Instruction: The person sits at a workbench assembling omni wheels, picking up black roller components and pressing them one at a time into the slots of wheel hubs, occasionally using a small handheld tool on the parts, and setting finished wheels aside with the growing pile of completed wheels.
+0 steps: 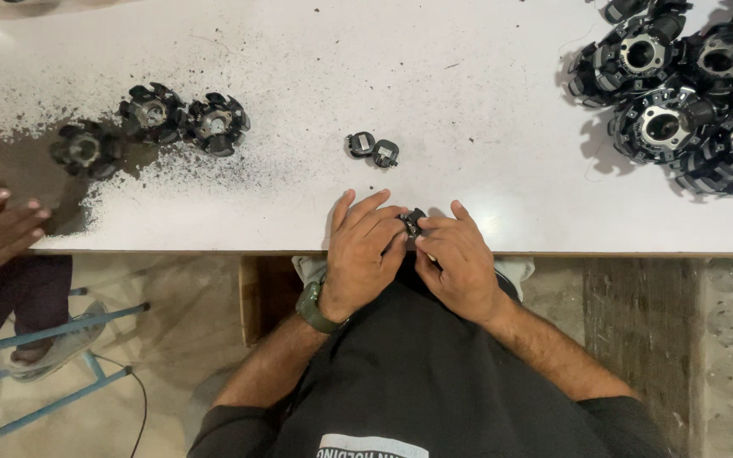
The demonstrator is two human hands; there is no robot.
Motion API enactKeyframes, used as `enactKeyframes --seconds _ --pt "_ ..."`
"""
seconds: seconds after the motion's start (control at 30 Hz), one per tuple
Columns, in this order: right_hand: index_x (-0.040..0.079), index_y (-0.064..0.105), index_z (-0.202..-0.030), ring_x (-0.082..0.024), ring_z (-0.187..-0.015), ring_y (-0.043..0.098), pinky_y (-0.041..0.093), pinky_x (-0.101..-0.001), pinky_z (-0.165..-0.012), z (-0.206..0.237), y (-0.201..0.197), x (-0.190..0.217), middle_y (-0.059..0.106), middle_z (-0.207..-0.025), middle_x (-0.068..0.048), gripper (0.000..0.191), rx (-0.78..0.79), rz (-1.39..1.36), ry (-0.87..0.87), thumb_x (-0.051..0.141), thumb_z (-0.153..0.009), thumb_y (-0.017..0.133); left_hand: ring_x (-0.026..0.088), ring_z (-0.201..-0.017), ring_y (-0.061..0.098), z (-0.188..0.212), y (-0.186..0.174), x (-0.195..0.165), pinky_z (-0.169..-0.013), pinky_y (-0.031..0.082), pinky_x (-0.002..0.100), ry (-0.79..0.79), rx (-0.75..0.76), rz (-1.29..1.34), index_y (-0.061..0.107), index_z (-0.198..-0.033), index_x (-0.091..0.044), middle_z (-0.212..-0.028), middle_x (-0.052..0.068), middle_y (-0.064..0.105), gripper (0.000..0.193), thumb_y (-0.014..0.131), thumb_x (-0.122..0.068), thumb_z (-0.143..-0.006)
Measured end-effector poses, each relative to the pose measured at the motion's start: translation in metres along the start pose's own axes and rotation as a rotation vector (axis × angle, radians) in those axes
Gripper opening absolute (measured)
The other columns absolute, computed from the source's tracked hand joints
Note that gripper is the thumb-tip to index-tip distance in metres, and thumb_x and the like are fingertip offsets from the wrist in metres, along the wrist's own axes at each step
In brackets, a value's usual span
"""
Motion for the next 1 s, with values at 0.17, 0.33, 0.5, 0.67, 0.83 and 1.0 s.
enactKeyframes --seconds 0.17,0.33,0.5,0.67,0.83,1.0 --pt "0.005 0.062 -0.101 -0.028 -0.113 0.068 0.041 -0.0553 -0.119 -0.008 -0.001 0.004 0.068 -0.096 -0.008 0.027 0.019 -0.001 -0.011 -0.008 -0.084 0.077 0.03 -0.137 0.058 -0.001 -0.006 0.003 -0.124 0.028 0.056 -0.013 -0.027 0.006 0.069 -0.094 -0.008 -0.12 0.005 0.071 0.009 0.075 -0.006 -0.087" --pt "0.009 0.069 -0.106 -0.031 -0.118 0.066 0.032 -0.0594 -0.124 -0.01 -0.021 -0.003 0.062 -0.099 -0.008 0.028 0.013 0.032 0.011 -0.007 -0.083 0.071 0.032 -0.141 0.05 -0.008 -0.02 0.017 -0.125 0.026 0.058 -0.079 -0.057 -0.06 0.071 -0.106 -0.006 -0.135 0.009 0.063 0.019 0.075 -0.016 -0.091" --pt "0.009 0.073 -0.11 -0.032 -0.125 0.056 0.022 -0.0631 -0.123 -0.018 -0.019 -0.019 0.062 -0.104 -0.009 0.028 0.082 0.179 0.138 0.012 -0.083 0.08 0.034 -0.142 0.048 -0.017 -0.013 0.026 -0.122 0.025 0.059 -0.104 0.058 -0.004 0.073 -0.107 -0.008 -0.137 0.011 0.063 0.021 0.074 -0.019 -0.09" --pt "0.008 0.073 -0.113 -0.031 -0.126 0.052 0.018 -0.0664 -0.122 -0.021 0.001 -0.022 0.061 -0.109 -0.009 0.042 0.172 0.234 0.173 0.025 -0.078 0.088 0.033 -0.14 0.053 -0.022 -0.009 0.024 -0.123 0.029 0.058 -0.087 0.085 0.108 0.072 -0.103 -0.01 -0.134 0.009 0.064 0.014 0.075 -0.013 -0.089" --pt "0.007 0.073 -0.108 -0.031 -0.123 0.054 0.018 -0.0666 -0.123 -0.018 0.002 -0.023 0.061 -0.106 -0.009 0.039 0.142 0.221 0.166 0.024 -0.076 0.088 0.032 -0.138 0.056 -0.018 -0.013 0.016 -0.122 0.035 0.055 -0.024 0.036 0.12 0.071 -0.097 -0.009 -0.131 0.007 0.063 0.013 0.078 -0.008 -0.087" --pt "0.004 0.072 -0.103 -0.031 -0.122 0.054 0.019 -0.0675 -0.123 -0.015 0.004 -0.025 0.062 -0.107 -0.01 0.037 0.131 0.198 0.176 0.023 -0.076 0.087 0.031 -0.137 0.053 -0.012 -0.016 -0.007 -0.118 0.041 0.054 0.189 -0.037 -0.152 0.072 -0.095 -0.009 -0.13 0.007 0.062 0.012 0.079 -0.008 -0.086"
Point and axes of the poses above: each hand's wrist, its own z-axis away from the middle knuckle, its own y-axis out of the palm, x = y × z, the point moved 10 cm from there along -z, towards the middle knuckle
